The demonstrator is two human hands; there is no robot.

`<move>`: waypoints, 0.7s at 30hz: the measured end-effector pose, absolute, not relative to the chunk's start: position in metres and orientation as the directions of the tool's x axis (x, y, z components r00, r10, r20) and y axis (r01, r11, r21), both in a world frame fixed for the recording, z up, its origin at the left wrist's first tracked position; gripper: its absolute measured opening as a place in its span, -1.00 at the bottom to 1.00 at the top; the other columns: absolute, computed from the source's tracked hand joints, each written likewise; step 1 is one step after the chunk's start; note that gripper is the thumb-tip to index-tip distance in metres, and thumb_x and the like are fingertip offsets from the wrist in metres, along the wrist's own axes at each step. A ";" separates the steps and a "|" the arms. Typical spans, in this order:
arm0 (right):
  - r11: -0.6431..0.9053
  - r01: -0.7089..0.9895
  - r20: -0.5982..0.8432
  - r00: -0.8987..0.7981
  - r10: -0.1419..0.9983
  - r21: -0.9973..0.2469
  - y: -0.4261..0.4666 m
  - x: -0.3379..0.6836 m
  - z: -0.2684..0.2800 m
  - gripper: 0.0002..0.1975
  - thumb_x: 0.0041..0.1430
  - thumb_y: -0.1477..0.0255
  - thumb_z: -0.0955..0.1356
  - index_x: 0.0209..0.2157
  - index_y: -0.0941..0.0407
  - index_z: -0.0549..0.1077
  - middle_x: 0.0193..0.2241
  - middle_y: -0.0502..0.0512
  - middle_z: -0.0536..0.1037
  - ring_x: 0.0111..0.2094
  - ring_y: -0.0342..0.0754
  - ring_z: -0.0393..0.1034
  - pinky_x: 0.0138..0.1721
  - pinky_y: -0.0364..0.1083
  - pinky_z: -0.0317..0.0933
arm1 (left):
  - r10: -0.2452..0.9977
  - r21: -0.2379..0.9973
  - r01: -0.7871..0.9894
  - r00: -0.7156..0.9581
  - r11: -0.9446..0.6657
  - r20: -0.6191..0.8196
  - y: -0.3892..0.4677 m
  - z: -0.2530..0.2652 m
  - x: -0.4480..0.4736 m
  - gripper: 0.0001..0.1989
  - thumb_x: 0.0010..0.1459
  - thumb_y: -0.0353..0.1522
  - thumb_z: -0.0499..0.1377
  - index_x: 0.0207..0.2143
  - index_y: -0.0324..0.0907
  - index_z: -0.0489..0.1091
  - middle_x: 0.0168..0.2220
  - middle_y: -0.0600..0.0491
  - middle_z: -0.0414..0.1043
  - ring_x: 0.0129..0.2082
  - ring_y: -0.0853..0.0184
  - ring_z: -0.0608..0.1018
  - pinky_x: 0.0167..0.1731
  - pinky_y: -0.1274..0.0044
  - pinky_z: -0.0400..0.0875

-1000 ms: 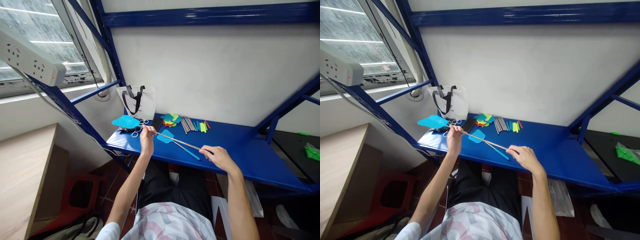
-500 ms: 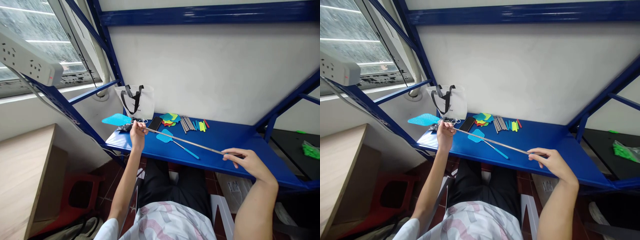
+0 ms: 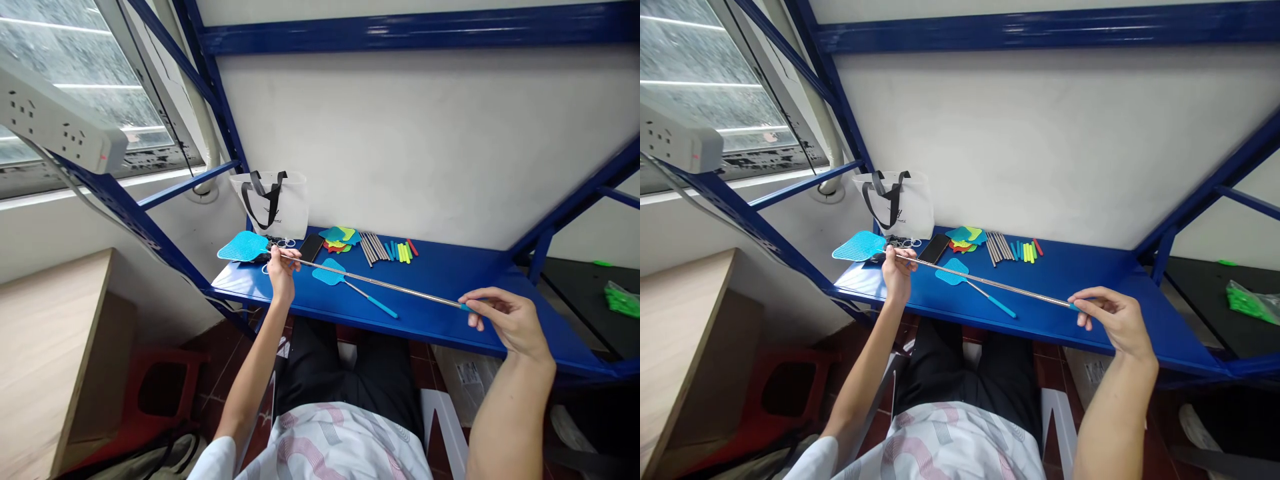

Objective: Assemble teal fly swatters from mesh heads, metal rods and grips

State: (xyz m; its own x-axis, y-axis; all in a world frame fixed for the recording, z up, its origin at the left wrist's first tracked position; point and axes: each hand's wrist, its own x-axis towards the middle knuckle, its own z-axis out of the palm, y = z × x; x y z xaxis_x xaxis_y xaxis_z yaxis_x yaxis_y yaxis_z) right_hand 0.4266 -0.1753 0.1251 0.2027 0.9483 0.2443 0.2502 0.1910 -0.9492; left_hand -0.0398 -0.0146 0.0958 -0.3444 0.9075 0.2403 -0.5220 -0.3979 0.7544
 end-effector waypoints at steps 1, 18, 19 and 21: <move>0.200 0.243 0.252 0.208 0.945 -0.949 -0.172 0.422 0.125 -0.70 0.04 0.15 0.69 -0.32 0.04 0.73 -0.40 0.16 0.72 -0.62 -0.02 0.48 -0.65 -0.04 0.38 | 0.900 0.756 -0.506 -0.351 -0.416 0.260 -0.015 0.096 -0.039 -0.44 0.48 0.04 0.20 -0.46 -0.18 0.41 -0.38 -0.04 0.59 -0.55 0.40 0.49 -0.55 0.56 0.36; 0.284 0.137 0.273 -0.094 0.958 -0.949 -0.129 0.267 0.106 -0.69 0.20 0.11 0.62 -0.29 0.07 0.69 -0.20 0.13 0.67 -0.55 -0.12 0.50 -0.66 -0.14 0.38 | 0.978 0.826 -0.530 -0.041 -0.193 0.203 -0.084 0.057 0.075 -0.36 0.42 0.17 0.17 -0.39 -0.21 0.51 -0.27 -0.20 0.69 -0.43 0.23 0.66 -0.51 0.50 0.48; 0.293 0.125 0.282 -0.099 0.954 -0.948 -0.129 0.262 0.104 -0.69 0.21 0.10 0.61 -0.29 0.07 0.69 -0.18 0.13 0.67 -0.54 -0.12 0.50 -0.65 -0.14 0.39 | 0.979 0.827 -0.530 -0.028 -0.187 0.203 -0.089 0.058 0.079 -0.35 0.41 0.18 0.17 -0.39 -0.21 0.52 -0.26 -0.19 0.69 -0.43 0.24 0.66 -0.52 0.50 0.48; 0.319 0.094 0.308 -0.116 0.944 -0.943 -0.129 0.253 0.101 -0.70 0.25 0.11 0.60 -0.28 0.06 0.70 -0.14 0.13 0.67 -0.54 -0.13 0.51 -0.64 -0.13 0.41 | 0.979 0.822 -0.545 0.001 -0.169 0.202 -0.097 0.059 0.086 -0.34 0.39 0.20 0.17 -0.36 -0.21 0.53 -0.22 -0.18 0.69 -0.48 0.26 0.65 -0.54 0.49 0.48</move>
